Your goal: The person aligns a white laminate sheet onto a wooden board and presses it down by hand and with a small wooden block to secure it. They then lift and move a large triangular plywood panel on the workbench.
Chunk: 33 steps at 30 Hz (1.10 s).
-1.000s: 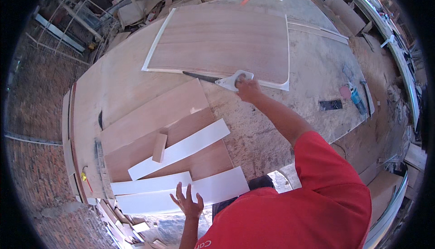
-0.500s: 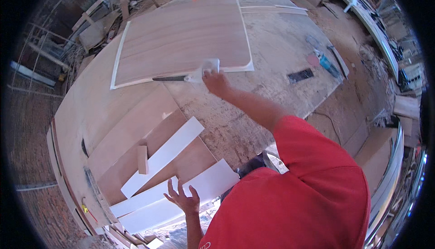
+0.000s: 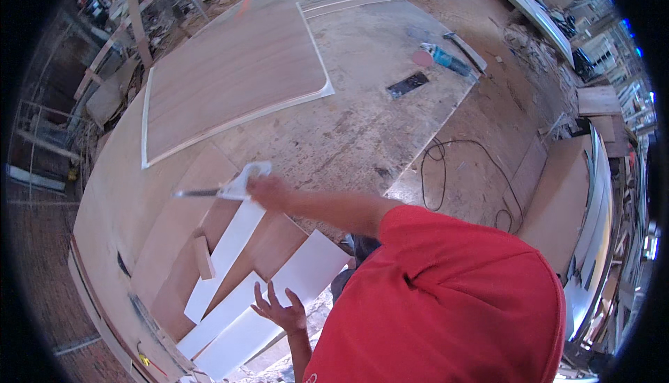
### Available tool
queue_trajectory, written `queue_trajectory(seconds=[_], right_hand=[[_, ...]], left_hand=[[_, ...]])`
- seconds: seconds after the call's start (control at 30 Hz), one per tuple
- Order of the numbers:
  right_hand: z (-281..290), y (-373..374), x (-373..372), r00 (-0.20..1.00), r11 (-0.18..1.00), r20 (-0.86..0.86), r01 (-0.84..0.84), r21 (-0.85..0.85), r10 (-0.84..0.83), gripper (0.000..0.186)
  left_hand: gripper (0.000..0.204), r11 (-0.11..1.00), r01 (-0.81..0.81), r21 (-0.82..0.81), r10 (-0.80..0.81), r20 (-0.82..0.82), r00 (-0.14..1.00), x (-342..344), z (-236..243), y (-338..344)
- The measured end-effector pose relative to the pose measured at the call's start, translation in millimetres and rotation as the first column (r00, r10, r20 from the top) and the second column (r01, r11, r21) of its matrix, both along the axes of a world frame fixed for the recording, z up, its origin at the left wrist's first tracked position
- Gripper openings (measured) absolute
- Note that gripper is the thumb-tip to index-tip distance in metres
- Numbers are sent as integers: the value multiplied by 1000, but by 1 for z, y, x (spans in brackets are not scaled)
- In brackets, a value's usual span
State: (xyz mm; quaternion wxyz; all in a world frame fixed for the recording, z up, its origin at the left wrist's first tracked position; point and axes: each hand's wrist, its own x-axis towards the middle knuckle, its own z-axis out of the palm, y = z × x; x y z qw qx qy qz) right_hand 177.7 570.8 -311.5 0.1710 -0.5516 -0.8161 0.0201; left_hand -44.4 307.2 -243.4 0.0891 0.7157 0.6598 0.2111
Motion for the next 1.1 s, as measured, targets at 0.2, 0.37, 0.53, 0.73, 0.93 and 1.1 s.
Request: queue_trajectory(seconds=[0.2, 0.37, 0.53, 0.73, 0.93, 1.1], right_hand=[[69, -21, -12, 983, 964, -162, -123, -237, 86, 36], [16, -6, 128, 707, 908, -574, 362, -209, -414, 40], [34, 49, 314, 410, 669, -547, 589, -453, -730, 35], [-19, 154, 410, 483, 684, -488, 443, -579, -727, 40], [-24, 252, 446, 492, 747, -564, 394, -535, -663, 42], [-30, 352, 484, 416, 703, -568, 396, -590, -710, 61]], left_hand=[[47, 983, 135, 121, -143, 65, 988, 58, 13, 19], [44, 993, 60, 104, -92, 334, 938, 116, 16, 39], [43, 997, -49, -56, 71, 526, 847, 183, -7, 59], [33, 966, 9, -257, 183, 713, 676, 307, -14, 128], [40, 881, 15, -473, 385, 734, 559, 363, -1, 192], [41, 774, -74, -629, 596, 683, 421, 377, -24, 187]])
